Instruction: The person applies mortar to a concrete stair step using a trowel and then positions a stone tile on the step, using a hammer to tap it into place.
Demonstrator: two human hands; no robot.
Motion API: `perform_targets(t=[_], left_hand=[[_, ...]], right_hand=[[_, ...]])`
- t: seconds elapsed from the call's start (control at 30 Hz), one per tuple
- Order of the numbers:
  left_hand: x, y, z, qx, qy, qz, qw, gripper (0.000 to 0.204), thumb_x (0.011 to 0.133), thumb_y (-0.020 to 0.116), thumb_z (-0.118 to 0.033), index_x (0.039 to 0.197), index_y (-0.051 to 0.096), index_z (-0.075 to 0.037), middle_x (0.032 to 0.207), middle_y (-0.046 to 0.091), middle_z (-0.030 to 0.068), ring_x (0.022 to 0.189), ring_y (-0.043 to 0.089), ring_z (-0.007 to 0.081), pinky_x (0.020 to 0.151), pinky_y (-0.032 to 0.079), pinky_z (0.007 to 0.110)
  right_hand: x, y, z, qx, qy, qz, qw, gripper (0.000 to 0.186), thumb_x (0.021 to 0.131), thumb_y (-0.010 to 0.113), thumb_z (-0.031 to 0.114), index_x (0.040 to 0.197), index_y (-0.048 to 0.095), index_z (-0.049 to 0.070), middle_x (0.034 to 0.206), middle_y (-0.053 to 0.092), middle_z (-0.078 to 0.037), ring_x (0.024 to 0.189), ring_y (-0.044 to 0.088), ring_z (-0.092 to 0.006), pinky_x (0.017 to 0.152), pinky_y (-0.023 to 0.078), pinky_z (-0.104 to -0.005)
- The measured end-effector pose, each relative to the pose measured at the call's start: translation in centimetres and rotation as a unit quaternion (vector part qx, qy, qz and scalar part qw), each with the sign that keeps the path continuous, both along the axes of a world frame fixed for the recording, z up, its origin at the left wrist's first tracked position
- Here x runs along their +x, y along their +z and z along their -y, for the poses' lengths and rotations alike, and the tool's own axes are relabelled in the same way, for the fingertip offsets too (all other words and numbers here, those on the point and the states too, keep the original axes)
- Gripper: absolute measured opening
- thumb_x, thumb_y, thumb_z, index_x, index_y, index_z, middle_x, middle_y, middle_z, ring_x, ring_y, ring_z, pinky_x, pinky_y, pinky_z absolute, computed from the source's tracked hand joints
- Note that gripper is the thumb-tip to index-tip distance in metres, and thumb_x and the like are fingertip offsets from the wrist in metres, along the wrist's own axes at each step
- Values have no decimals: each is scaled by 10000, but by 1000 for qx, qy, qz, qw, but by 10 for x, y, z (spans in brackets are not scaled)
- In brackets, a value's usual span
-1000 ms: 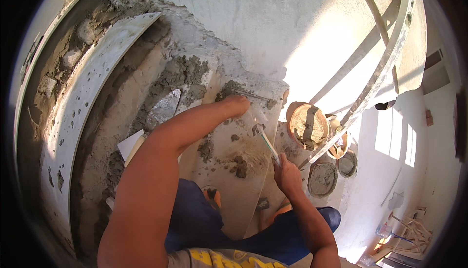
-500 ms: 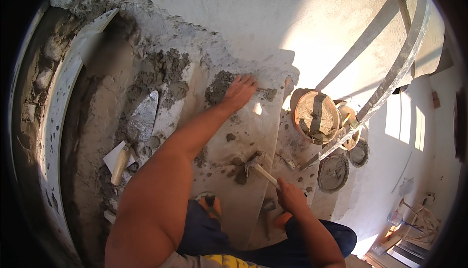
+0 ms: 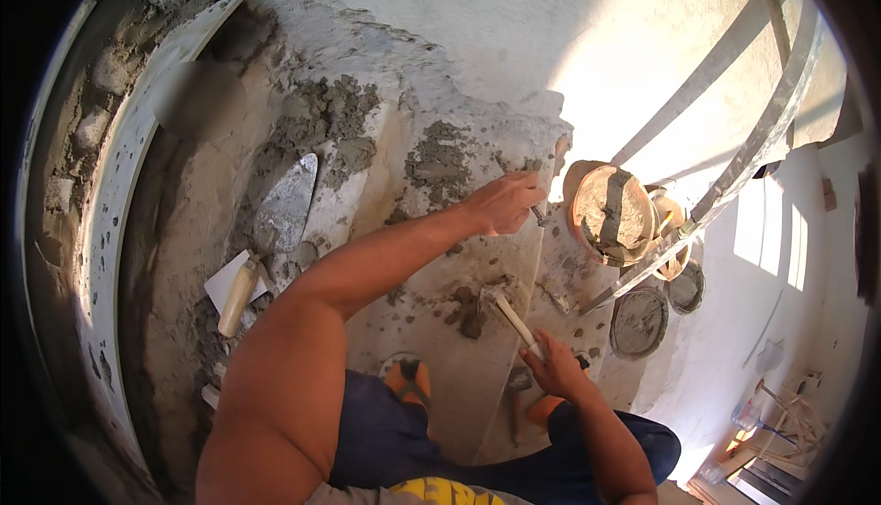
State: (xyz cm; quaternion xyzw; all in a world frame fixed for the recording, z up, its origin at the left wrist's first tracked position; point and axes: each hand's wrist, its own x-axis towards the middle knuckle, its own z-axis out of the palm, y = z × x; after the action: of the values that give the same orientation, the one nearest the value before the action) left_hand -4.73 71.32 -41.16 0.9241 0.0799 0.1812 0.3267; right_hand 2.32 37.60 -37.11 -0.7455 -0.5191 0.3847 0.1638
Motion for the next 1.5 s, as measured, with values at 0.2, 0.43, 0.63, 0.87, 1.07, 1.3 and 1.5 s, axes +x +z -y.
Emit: perform_targets(t=[0.2,0.43,0.63,0.87,1.07,1.3,1.5], left_hand=[[-13,4,-9,-112,-2,14,994,199,702,556,77,895,558,26,913,521,155,887,558,386,769,444,507],[-16,-2,-19,-124,2,97,988,317,1038,595,-166,774,505,-18,771,484,126,759,518,346,732,427,465],[-13,4,-19,-120,25,22,992,476,1109,522,-278,698,457,-48,720,470,103,745,514,335,744,429,464],[-14,-5,-18,-80,15,29,996,540,1117,431,-379,738,525,-7,759,526,189,794,544,415,814,442,531],[-14,-3,-20,-89,22,21,996,604,1117,390,-438,740,533,11,754,511,231,807,551,448,832,445,546],[-12,-14,-21,-117,24,66,991,532,1120,461,-372,718,482,-24,743,501,179,788,555,412,796,441,511],[-12,-9,-20,-90,40,39,994,479,1115,481,-327,749,519,-20,762,542,181,787,577,407,791,454,507]], right_hand=[[-5,27,-10,-66,-31,-97,993,370,1079,553,342,1086,607,-24,843,639,-321,905,655,-499,794,475,-570],[7,17,-6,-98,-5,-48,994,357,1077,552,323,1061,578,-33,837,645,-328,871,626,-547,769,468,-586],[10,13,-8,-96,8,-39,995,371,1070,562,321,1018,555,-46,837,642,-335,874,616,-552,773,451,-601],[6,4,0,-69,30,-16,997,391,1069,560,331,1019,549,-56,876,638,-351,894,613,-556,799,455,-599],[7,14,-6,-102,44,9,994,399,1077,544,349,1087,551,-50,903,646,-359,941,624,-559,822,470,-597],[5,14,-5,-93,39,3,995,408,1082,533,362,1131,547,-42,921,651,-362,954,627,-568,819,471,-607],[6,9,-1,-64,19,9,998,353,1069,555,336,1140,570,-10,915,647,-333,940,620,-561,806,462,-601]])
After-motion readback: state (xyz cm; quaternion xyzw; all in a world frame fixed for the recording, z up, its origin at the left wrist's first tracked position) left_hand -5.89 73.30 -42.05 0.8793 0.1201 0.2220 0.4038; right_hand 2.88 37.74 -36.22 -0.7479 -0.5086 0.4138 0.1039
